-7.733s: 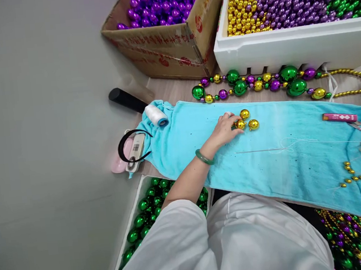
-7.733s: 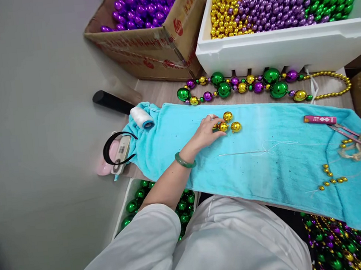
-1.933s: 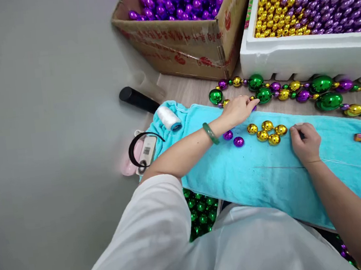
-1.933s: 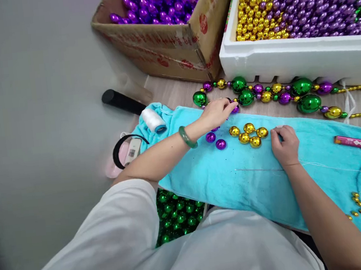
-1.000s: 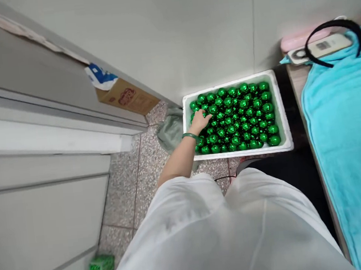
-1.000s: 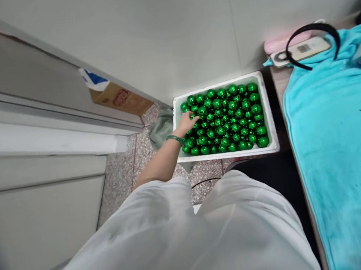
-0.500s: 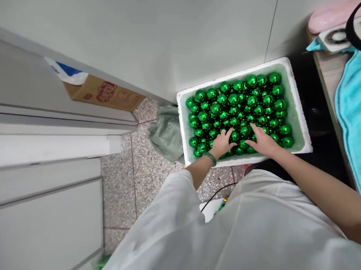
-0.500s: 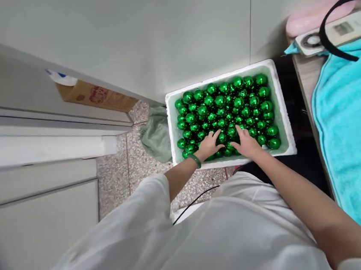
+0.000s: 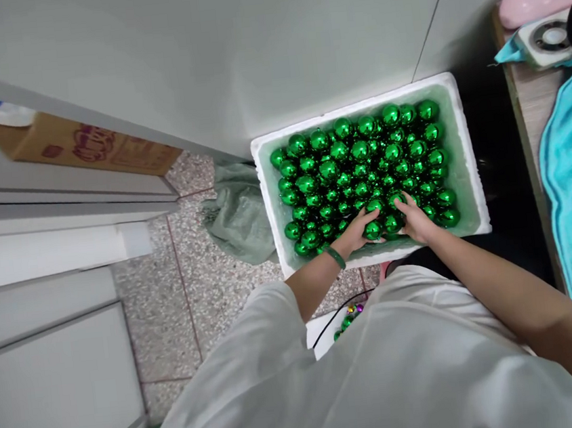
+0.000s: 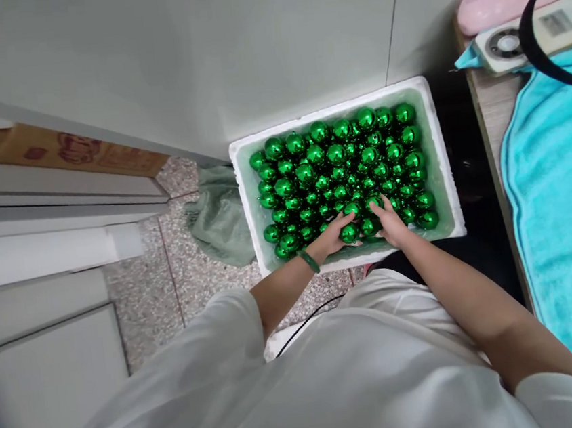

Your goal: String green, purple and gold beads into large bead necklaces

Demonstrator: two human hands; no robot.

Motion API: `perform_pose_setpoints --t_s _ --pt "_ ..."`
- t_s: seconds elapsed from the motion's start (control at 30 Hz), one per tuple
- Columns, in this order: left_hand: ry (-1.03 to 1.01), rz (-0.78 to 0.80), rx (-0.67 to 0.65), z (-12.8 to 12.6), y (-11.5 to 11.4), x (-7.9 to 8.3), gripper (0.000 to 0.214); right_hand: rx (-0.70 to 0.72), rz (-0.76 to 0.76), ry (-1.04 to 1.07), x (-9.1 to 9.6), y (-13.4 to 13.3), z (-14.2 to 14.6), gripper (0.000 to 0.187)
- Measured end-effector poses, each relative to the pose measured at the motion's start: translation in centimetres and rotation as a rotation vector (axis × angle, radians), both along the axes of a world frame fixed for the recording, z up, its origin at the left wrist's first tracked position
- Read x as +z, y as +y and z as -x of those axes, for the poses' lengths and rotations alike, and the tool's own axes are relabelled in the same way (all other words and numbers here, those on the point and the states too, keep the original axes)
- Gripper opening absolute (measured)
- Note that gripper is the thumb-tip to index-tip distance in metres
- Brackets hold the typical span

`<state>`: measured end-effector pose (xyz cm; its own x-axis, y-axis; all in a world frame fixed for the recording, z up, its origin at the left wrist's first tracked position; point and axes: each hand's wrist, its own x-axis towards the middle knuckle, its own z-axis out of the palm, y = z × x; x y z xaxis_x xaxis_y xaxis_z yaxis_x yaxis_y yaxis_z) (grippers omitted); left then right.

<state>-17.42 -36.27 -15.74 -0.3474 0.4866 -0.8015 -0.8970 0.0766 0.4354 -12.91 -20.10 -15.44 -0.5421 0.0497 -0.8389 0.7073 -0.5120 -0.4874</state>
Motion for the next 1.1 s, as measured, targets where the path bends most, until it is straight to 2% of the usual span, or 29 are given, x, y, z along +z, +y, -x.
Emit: perform_pose_setpoints --t_s 0.13,0.2,0.3,0.37,0.43,0.53,0.6,0.67,0.7,0.77,0.83,0.87,0.93,1.0,1.1 --pt "0.052 -0.222 0.115 0.4 2.2 2.4 0.063 -0.222 -0.022 0.194 3.0 1.3 0.5 0.065" --pt "0.08 -0.342 0.098 1.5 3.6 4.2 0.063 -0.283 -0.022 0.347 5.5 2.6 0.7 0.057" --pt "0.053 -0.564 -0.005 3.3 6.5 7.1 0.07 -0.279 0.071 0.508 9.9 5.4 0.3 0.045" --pt "0.019 -0.703 -0.098 4.1 9.1 9.2 0.081 -0.289 0.136 0.561 12.6 7.5 -0.7 0.049" --pt "0.012 -0.786 -0.182 4.2 12.3 11.3 0.086 -0.36 0.167 0.602 14.8 9.8 -2.0 0.055" --pt "0.02 -0.844 -0.31 3.4 17.9 14.4 0.086 -0.541 0.168 0.678 17.3 13.4 -4.6 0.057" --pt "0.021 -0.859 -0.436 2.5 22.0 16.1 0.084 -0.651 0.116 0.729 18.3 16.2 -6.6 0.059" --pt "0.056 -0.82 -0.603 1.6 26.6 17.4 0.081 -0.74 -0.049 0.745 18.7 19.2 -8.9 0.062" --pt "0.109 -0.773 -0.691 1.1 29.0 17.8 0.078 -0.782 -0.2 0.719 18.6 20.7 -10.2 0.062" --pt "0.344 -0.63 -0.814 0.0 33.9 18.3 0.068 -0.855 -0.633 0.569 17.9 23.6 -12.7 0.059" --pt "0.721 -0.46 -0.835 -1.2 38.7 18.4 0.057 -0.845 -1.093 0.317 16.7 25.8 -14.9 0.058" --pt "0.915 -0.369 -0.832 -1.8 40.8 18.3 0.054 -0.792 -1.277 0.205 16.1 26.6 -15.8 0.06" --pt "1.224 -0.185 -0.869 -2.8 44.5 17.9 0.051 -0.618 -1.523 0.079 15.0 27.4 -16.8 0.062" --pt "1.407 -0.03 -1.009 -3.4 47.1 17.4 0.051 -0.421 -1.665 0.036 14.3 27.5 -17.0 0.06" --pt "1.539 0.094 -1.239 -3.9 49.5 16.8 0.06 -0.199 -1.757 -0.061 14.0 27.2 -16.3 0.057"
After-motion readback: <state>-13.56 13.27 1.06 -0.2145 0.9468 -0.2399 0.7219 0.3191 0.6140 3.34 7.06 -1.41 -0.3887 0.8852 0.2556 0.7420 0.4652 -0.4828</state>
